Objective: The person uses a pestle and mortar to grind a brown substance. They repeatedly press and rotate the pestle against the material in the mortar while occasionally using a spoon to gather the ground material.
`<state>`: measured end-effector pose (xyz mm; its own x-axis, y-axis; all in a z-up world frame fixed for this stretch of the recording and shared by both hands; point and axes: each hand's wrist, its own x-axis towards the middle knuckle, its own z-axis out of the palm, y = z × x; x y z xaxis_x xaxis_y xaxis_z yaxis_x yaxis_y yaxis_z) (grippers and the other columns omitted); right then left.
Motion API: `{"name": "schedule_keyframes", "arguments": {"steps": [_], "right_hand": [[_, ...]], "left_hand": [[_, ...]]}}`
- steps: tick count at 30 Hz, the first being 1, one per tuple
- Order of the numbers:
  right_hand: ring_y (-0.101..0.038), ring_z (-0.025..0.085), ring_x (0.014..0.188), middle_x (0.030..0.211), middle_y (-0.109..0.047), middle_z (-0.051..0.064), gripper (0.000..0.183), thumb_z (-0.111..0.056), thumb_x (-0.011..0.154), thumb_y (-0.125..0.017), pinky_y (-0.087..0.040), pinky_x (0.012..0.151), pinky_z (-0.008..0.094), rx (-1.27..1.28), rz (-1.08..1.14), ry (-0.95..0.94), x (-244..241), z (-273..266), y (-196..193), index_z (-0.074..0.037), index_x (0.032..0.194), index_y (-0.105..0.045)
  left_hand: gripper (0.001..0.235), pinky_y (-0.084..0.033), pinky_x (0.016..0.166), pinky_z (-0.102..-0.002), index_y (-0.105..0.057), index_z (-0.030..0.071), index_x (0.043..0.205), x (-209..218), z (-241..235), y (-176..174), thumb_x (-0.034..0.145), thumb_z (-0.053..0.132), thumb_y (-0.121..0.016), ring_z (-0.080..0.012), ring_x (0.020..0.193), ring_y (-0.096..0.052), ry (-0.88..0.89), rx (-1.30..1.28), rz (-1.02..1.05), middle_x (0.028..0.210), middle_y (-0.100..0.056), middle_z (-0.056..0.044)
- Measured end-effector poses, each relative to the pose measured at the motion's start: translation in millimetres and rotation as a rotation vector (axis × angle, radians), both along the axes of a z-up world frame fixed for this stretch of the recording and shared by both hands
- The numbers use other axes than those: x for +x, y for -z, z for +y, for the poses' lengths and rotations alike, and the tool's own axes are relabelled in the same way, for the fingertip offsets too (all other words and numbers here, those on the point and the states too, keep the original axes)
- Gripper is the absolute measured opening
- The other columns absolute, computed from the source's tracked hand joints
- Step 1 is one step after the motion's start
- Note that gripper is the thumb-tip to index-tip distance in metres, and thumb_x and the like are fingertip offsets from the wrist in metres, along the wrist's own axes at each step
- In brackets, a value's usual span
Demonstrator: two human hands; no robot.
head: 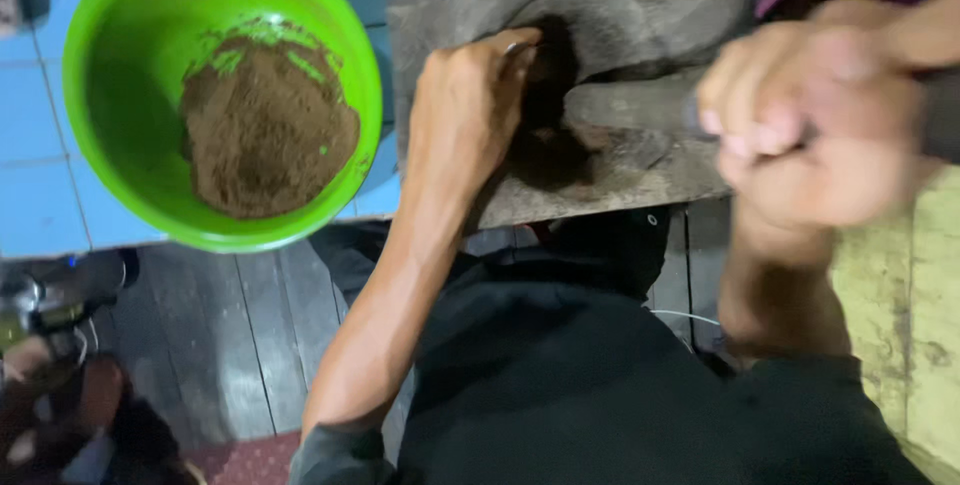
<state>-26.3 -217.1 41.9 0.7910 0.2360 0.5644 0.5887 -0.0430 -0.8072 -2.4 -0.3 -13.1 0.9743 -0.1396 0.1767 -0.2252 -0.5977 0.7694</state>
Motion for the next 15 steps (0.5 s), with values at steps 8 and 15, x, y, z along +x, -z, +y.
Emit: {"name": "schedule_keyframes", "arguments": {"steps": [8, 15], "right_hand": [[-0.036, 0.018, 0.036, 0.050, -0.031, 0.005, 0.022, -0.003, 0.100, -0.045, -0.039, 0.036, 0.034, 0.259, -0.136, 0.205, -10.7, 34.4, -1.7, -0.007, 0.081, -0.034], [-0.049, 0.010, 0.057, 0.080, -0.047, -0.002, 0.037, 0.004, 0.085, -0.052, -0.047, 0.054, 0.031, 0.343, -0.265, 0.114, -68.6, -36.0, 9.3, -0.017, 0.116, -0.052]], "left_hand": [[0.021, -0.054, 0.069, -0.042, -0.076, 0.009, 0.108, 4.0, -0.7, 0.1, 0.095, 0.016, -0.061, -0.0372, 0.086, -0.073, 0.062, 0.037, -0.035, 0.096, -0.077, -0.015], [0.015, -0.047, 0.064, -0.052, -0.066, 0.005, 0.097, 25.1, -36.4, -13.2, 0.097, 0.014, -0.054, -0.0433, 0.079, -0.067, 0.270, 0.154, 0.020, 0.084, -0.072, -0.018]]}}
